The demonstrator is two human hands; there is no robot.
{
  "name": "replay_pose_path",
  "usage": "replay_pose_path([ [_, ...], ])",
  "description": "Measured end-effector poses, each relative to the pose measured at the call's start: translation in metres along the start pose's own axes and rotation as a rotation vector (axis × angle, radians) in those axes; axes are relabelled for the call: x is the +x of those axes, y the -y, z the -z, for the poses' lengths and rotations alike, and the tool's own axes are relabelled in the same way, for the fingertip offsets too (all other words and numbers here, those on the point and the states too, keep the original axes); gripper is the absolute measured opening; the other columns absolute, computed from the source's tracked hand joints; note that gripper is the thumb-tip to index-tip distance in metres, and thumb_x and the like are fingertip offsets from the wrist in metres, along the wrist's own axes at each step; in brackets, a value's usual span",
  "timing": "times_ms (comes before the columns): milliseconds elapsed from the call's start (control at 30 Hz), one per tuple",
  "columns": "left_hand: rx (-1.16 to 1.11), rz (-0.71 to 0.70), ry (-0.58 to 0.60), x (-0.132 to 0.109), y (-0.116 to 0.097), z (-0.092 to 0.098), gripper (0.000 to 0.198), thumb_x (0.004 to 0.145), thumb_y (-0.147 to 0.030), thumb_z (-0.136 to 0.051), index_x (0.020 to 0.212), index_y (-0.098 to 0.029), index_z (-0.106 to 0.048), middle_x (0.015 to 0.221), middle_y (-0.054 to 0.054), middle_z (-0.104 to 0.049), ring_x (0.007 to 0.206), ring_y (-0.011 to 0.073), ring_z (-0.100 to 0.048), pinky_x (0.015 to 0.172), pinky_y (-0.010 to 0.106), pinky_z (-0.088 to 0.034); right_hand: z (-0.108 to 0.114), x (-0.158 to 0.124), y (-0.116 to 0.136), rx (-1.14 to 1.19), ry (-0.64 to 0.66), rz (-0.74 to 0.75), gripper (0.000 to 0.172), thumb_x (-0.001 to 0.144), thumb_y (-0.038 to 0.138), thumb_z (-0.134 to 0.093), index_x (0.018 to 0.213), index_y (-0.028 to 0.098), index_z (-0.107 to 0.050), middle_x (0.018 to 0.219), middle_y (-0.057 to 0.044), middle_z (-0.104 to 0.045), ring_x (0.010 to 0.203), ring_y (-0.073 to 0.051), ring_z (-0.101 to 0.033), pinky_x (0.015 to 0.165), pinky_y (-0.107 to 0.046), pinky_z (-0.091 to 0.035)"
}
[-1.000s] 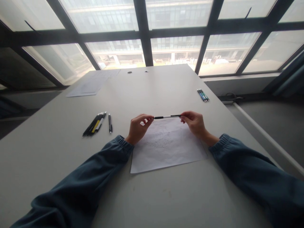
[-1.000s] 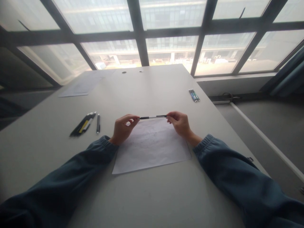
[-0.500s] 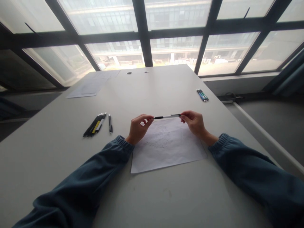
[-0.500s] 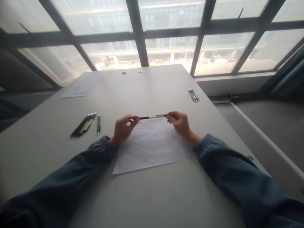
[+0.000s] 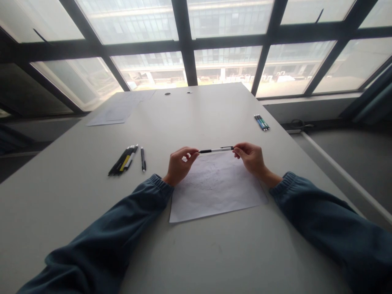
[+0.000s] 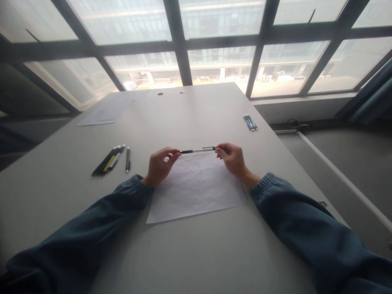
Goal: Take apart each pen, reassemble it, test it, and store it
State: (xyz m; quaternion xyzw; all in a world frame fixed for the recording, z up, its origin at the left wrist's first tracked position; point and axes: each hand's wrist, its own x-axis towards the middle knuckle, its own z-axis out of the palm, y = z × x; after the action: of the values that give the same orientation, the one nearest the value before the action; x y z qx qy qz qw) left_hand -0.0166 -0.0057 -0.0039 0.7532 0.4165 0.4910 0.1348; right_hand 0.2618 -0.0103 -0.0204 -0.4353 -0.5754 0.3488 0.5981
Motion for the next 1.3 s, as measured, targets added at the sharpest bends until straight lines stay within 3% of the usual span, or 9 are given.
replay_pose_path([
  [500, -0.029, 0.028, 0.005, 0.0006, 0.001, -0.0006, 0.021, 0.091, -0.038, -0.068, 0.089, -0.018, -0.074, 0.084, 0.005, -0.075, 0.07, 0.013, -0.066, 0.063, 0.023, -0.051, 0.0009, 0.0005, -0.0007, -0.022, 0.011, 0.042, 0.019, 0.085, 0.035, -0.072, 0.084, 0.017, -0.072, 0.065, -0.001, -0.068, 0.056, -0.013, -0.061, 0.055, -0.026, -0.049],
  [1300, -0.088, 0.041, 0.042, 0.001, 0.0026, -0.0009, 0.023, 0.094, -0.037, -0.064, 0.086, -0.017, -0.072, 0.079, 0.004, -0.074, 0.075, 0.0144, -0.068, 0.066, 0.025, -0.05, 0.0011, -0.001, -0.0002, -0.068, 0.06, 0.099, 0.024, 0.091, 0.04, -0.067, 0.082, 0.017, -0.069, 0.069, -0.002, -0.068, 0.057, -0.012, -0.06, 0.056, -0.026, -0.049],
])
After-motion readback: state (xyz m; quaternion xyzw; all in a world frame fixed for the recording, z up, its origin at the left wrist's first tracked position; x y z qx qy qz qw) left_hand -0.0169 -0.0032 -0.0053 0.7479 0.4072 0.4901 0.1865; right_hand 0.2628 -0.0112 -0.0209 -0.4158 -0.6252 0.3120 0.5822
